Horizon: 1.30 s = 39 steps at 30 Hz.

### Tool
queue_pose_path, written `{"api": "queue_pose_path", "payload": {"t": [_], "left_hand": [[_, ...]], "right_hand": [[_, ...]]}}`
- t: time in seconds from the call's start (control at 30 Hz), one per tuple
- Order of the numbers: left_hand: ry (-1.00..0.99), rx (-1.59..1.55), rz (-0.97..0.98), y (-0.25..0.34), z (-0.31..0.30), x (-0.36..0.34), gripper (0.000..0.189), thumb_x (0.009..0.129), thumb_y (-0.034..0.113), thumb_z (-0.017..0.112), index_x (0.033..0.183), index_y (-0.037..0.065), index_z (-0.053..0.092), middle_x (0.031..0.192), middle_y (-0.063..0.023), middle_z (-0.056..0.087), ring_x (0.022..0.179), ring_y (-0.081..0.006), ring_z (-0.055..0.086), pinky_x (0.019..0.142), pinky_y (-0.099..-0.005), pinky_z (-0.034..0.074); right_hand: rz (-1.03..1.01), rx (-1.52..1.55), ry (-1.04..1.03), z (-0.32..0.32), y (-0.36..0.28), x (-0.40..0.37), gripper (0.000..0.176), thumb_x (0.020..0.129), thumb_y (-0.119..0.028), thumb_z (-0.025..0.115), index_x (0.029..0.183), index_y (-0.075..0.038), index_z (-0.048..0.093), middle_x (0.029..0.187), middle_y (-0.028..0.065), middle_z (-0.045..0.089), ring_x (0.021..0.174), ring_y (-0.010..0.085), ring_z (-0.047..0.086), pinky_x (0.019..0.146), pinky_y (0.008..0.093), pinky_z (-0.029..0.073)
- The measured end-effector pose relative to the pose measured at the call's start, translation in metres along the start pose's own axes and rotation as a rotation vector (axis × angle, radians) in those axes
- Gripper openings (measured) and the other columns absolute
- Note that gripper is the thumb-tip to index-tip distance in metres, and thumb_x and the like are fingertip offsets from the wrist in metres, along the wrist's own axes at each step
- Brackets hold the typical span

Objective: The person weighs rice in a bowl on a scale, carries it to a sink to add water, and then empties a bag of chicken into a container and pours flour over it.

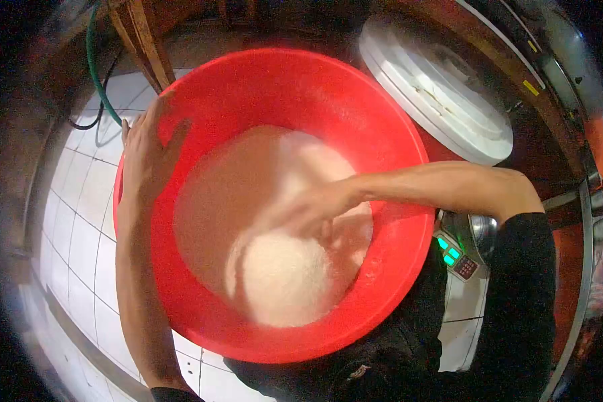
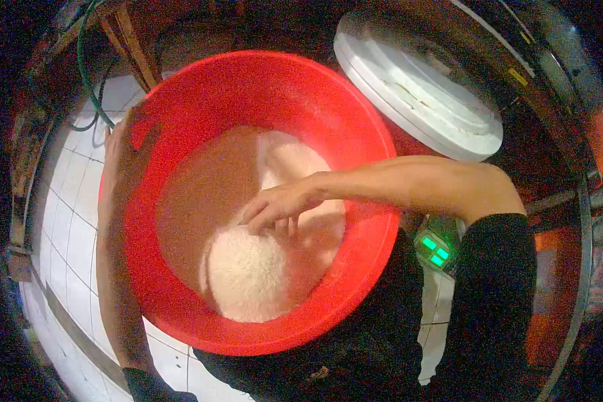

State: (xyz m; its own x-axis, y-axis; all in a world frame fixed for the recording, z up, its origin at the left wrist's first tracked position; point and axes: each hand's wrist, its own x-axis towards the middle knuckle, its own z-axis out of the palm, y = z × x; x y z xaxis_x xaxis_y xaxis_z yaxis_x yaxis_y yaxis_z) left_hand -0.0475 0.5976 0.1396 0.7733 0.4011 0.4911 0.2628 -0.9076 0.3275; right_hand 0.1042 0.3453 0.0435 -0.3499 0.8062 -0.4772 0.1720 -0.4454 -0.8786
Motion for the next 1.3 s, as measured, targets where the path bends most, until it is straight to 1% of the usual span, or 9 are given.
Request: {"api": "queue_pose_path", "payload": {"t": [0.3,0.37,0.5,0.57,0.77,0.93,1.1,1.17,1.3], "left_hand": [[0.005,-0.058,-0.121,0.006,0.004,-0.001,0.046,0.088,0.025,0.067,0.13,0.011,0.053,0.117,-0.0154,0.064,0.112,-0.0341,0.058,0.106,-0.051,0.032],[0.02,-0.024,-0.073,0.003,0.005,-0.001,0.045,0.088,0.024,0.067,0.129,0.011,0.053,0.118,-0.016,0.064,0.113,-0.034,0.058,0.104,-0.0493,0.035],[-0.002,-0.126,-0.023,0.0,0.003,-0.003,0.044,0.088,0.021,0.066,0.129,0.008,0.054,0.121,-0.0178,0.062,0.115,-0.034,0.058,0.099,-0.0451,0.043],[-0.001,-0.127,-0.044,0.004,0.005,-0.005,0.044,0.089,0.02,0.065,0.129,0.007,0.053,0.121,-0.0184,0.062,0.115,-0.0338,0.057,0.099,-0.044,0.043],[-0.014,-0.125,-0.044,0.006,0.001,-0.01,0.045,0.091,0.02,0.061,0.133,0.006,0.05,0.126,-0.0175,0.059,0.118,-0.0307,0.056,0.1,-0.0413,0.043],[-0.037,-0.145,-0.005,0.01,-0.002,-0.015,0.045,0.093,0.02,0.059,0.135,0.006,0.049,0.13,-0.016,0.057,0.12,-0.0276,0.054,0.102,-0.0398,0.042],[-0.071,-0.2,0.111,0.012,-0.008,-0.015,0.046,0.095,0.021,0.057,0.137,0.006,0.048,0.134,-0.0148,0.054,0.122,-0.0251,0.053,0.103,-0.0385,0.042],[-0.049,-0.427,-0.229,0.002,0.003,-0.007,0.046,0.095,0.026,0.056,0.137,0.007,0.049,0.137,-0.0137,0.052,0.125,-0.0251,0.05,0.106,-0.0398,0.038],[-0.043,-0.184,-0.161,-0.004,0.004,-0.006,0.045,0.096,0.025,0.055,0.136,0.007,0.049,0.138,-0.0135,0.051,0.126,-0.0248,0.049,0.106,-0.0401,0.038]], "right_hand": [[-0.073,0.341,0.481,0.029,-0.058,-0.07,0.042,0.094,-0.041,0.053,0.119,-0.008,0.061,0.098,0.0124,0.062,0.08,0.0243,0.066,0.068,0.0391,0.06],[-0.13,0.328,0.511,0.028,-0.055,-0.075,0.056,0.097,-0.049,0.047,0.137,-0.01,0.047,0.127,0.0161,0.056,0.105,0.0298,0.062,0.082,0.0473,0.057],[-0.217,0.445,0.603,0.04,-0.06,-0.093,0.058,0.096,-0.052,0.048,0.137,-0.011,0.048,0.122,0.0146,0.059,0.103,0.0293,0.063,0.082,0.0465,0.056],[-0.275,0.604,0.711,0.048,-0.068,-0.108,0.058,0.092,-0.048,0.054,0.128,-0.003,0.052,0.104,0.0174,0.062,0.084,0.0302,0.066,0.072,0.0405,0.06],[-0.315,0.654,0.892,0.062,-0.075,-0.17,0.065,0.091,-0.052,0.054,0.133,-0.004,0.047,0.11,0.0203,0.062,0.087,0.0289,0.067,0.077,0.038,0.059],[-0.303,0.639,1.108,0.087,-0.058,-0.229,0.073,0.091,-0.061,0.046,0.142,-0.01,0.038,0.136,0.0131,0.051,0.12,0.0303,0.054,0.085,0.0518,0.055],[-0.335,0.708,1.395,0.121,-0.025,-0.297,0.07,0.092,-0.059,0.044,0.141,-0.009,0.041,0.135,0.0146,0.052,0.117,0.0283,0.057,0.085,0.051,0.056],[-0.306,0.703,1.553,0.134,-0.006,-0.326,0.068,0.093,-0.058,0.043,0.14,-0.008,0.042,0.133,0.0154,0.053,0.116,0.0275,0.058,0.08,0.0485,0.059],[-0.334,0.801,1.755,0.159,0.052,-0.39,0.069,0.093,-0.056,0.046,0.14,-0.006,0.038,0.136,0.0196,0.048,0.107,0.0334,0.062,0.083,0.0469,0.059]]}}
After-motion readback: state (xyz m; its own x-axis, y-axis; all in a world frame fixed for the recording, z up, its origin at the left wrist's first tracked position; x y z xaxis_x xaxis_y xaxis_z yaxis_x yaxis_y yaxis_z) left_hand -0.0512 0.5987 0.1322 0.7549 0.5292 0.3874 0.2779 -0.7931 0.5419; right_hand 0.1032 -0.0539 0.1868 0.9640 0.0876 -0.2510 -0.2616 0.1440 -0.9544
